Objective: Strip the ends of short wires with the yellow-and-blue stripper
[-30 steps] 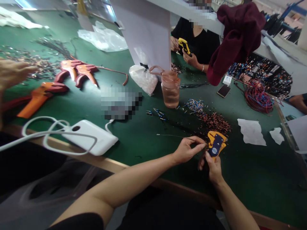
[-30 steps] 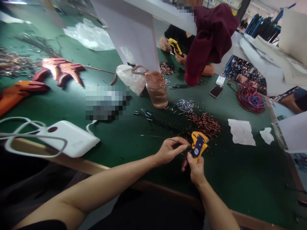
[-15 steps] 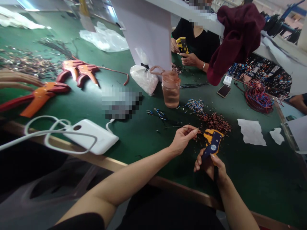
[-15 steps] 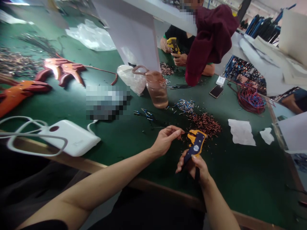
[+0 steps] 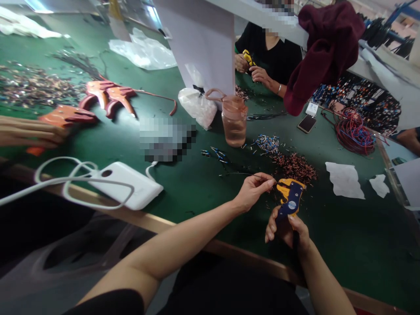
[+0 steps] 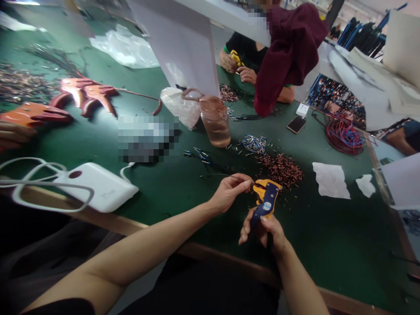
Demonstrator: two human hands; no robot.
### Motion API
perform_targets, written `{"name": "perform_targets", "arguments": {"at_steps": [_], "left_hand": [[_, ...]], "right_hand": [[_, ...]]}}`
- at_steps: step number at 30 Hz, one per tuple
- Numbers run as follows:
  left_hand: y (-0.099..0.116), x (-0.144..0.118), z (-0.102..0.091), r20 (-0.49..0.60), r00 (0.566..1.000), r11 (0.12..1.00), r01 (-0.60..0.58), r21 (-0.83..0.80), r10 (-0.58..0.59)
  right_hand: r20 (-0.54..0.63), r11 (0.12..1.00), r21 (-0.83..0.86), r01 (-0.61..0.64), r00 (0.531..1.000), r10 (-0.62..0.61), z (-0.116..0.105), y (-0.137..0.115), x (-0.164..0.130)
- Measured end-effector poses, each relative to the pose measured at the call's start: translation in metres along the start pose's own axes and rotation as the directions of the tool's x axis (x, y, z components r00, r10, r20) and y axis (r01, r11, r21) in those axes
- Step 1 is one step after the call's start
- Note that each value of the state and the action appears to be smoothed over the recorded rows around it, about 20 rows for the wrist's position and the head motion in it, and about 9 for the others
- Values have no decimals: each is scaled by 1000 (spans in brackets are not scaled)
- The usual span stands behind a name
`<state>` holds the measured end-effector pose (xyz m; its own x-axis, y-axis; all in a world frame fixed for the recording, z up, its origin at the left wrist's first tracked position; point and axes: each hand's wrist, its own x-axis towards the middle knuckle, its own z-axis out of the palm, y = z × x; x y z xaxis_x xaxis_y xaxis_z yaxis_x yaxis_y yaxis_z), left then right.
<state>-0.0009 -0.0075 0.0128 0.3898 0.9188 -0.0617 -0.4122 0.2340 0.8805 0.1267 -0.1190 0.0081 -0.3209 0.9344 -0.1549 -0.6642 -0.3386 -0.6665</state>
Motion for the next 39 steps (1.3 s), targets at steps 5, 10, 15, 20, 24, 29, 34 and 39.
{"name": "perform_targets", "arguments": {"at_steps": [5, 10, 15, 20, 24, 29, 34, 39], "left_hand": [[-1, 0, 0, 7, 1000, 1000, -4, -20, 4], [0, -1, 0, 12, 1000, 999, -5, -35, 5], [2, -1, 0, 5, 1000, 999, 2, -44, -2], [1, 1, 0, -35, 999, 1000, 11, -25, -12], [0, 4, -2, -105, 994, 1000, -3, -4, 3], [-4, 4, -3, -138, 990, 999, 7, 36, -2], [-11, -1, -1, -84, 996, 992, -30, 122, 41], [-15, -7, 2, -11, 996, 981, -82, 176, 85]], "right_hand": [[-36, 1000, -22, 10, 999, -11, -2, 3, 0], [-67, 997, -72, 14, 998, -18, -1, 5, -2], [-97, 996, -77, 53, 993, -61, -1, 9, -2], [-98, 991, -91, 102, 989, -111, -1, 7, 0], [-153, 972, -146, 185, 966, -208, -1, 3, 4], [-214, 931, -282, 230, 931, -295, -7, 6, 4], [-211, 842, -490, 227, 906, -367, -11, 14, 5], [-260, 790, -593, 154, 892, -369, -10, 18, 8]]}}
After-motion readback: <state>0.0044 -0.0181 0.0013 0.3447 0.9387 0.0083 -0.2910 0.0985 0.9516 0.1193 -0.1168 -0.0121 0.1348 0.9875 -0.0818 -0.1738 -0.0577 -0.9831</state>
